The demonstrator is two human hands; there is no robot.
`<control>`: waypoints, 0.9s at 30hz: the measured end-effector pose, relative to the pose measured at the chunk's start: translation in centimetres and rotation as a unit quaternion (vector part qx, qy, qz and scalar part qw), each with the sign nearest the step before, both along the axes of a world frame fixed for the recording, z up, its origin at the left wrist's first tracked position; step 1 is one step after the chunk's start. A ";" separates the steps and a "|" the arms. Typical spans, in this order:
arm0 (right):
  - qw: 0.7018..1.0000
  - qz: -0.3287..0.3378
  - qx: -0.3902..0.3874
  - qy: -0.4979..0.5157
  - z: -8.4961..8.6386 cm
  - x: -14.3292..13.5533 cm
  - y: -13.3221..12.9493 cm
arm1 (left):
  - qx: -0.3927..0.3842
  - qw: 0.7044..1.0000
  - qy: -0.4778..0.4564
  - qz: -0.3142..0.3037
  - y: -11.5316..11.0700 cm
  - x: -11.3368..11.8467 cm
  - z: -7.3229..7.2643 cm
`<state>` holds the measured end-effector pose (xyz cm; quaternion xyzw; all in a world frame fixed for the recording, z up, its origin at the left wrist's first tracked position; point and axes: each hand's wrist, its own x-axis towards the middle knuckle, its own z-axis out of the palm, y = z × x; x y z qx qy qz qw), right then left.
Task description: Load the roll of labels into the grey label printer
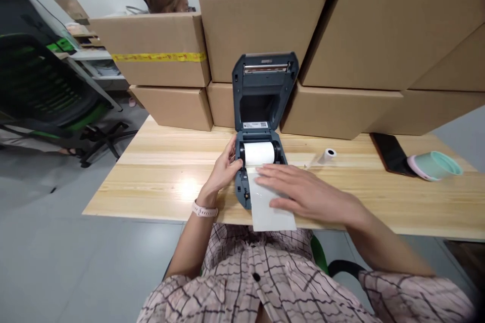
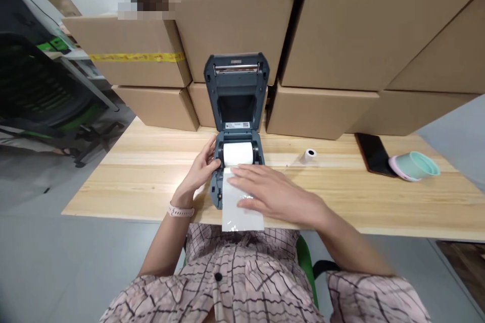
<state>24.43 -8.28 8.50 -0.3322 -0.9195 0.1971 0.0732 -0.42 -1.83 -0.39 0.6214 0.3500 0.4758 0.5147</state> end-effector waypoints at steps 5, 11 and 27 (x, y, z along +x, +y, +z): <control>0.997 -0.040 0.062 0.026 -3.3 -1.1 -2.8 | -0.003 1.000 0.013 0.020 -0.2 0.2 0.2; 0.985 -0.062 0.153 0.041 -4.9 -2.1 -3.3 | -0.019 0.998 0.017 0.050 -0.5 0.7 0.3; 0.968 -0.101 0.228 0.008 -5.5 -4.1 -4.9 | -0.024 0.992 0.054 0.108 -1.6 1.4 0.9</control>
